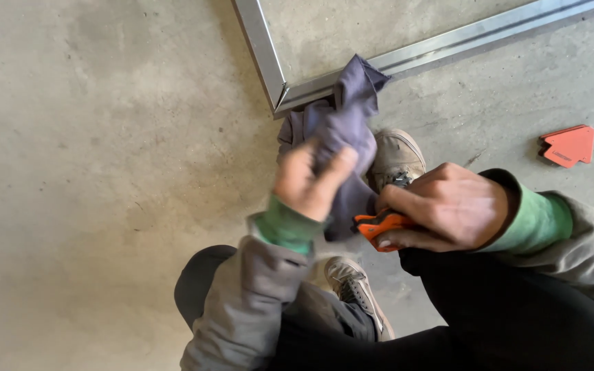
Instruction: The person kneels on a concrete floor and uses a cloth to wipe two orange corner brackets before attaching them to the corners of a rectangular metal frame. The person aligns and presses each bracket into place at two corners, then adjusts the frame's position on the floor.
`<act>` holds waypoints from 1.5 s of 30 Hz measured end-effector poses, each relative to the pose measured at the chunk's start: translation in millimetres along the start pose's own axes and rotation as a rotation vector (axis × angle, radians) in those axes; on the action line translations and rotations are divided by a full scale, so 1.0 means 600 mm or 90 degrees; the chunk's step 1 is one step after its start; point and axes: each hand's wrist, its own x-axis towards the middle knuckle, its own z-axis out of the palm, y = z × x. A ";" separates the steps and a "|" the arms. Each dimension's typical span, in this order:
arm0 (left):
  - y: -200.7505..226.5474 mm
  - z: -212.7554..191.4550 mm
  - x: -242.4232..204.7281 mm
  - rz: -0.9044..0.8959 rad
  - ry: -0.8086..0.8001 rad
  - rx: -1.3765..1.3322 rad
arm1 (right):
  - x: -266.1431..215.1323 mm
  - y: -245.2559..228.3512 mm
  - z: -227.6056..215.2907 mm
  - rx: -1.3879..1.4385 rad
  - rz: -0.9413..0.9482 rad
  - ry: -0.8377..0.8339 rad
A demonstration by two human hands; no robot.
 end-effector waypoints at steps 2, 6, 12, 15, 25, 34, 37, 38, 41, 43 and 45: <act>0.007 -0.025 0.004 0.029 0.076 -0.013 | -0.007 0.006 -0.006 0.024 -0.005 0.008; 0.009 -0.025 -0.005 0.054 -0.155 -0.156 | -0.027 0.029 -0.003 0.038 0.075 0.025; 0.027 0.034 -0.021 0.104 -0.136 0.101 | -0.024 0.022 -0.005 -0.014 0.048 0.033; -0.011 0.047 -0.027 -0.007 -0.108 0.043 | -0.018 0.012 -0.006 -0.081 -0.010 0.049; -0.048 -0.010 -0.021 -0.168 0.028 -0.255 | -0.021 0.002 -0.011 -0.095 0.032 0.173; 0.022 0.040 -0.030 -0.018 -0.122 -0.162 | -0.010 0.004 -0.003 -0.076 0.002 0.156; 0.026 0.041 -0.019 -0.071 -0.081 -0.084 | 0.000 0.008 0.004 -0.049 -0.037 0.155; 0.011 0.042 -0.015 -0.071 -0.079 -0.085 | -0.003 0.012 0.006 -0.049 -0.038 0.153; -0.037 0.037 -0.010 -0.109 -0.033 -0.216 | -0.017 0.029 0.020 0.010 -0.002 0.186; -0.075 0.032 -0.005 -0.142 0.030 -0.323 | -0.037 0.054 0.034 0.092 0.028 0.204; -0.074 -0.011 -0.006 -0.125 0.135 -0.272 | -0.052 0.056 0.038 0.138 0.132 0.225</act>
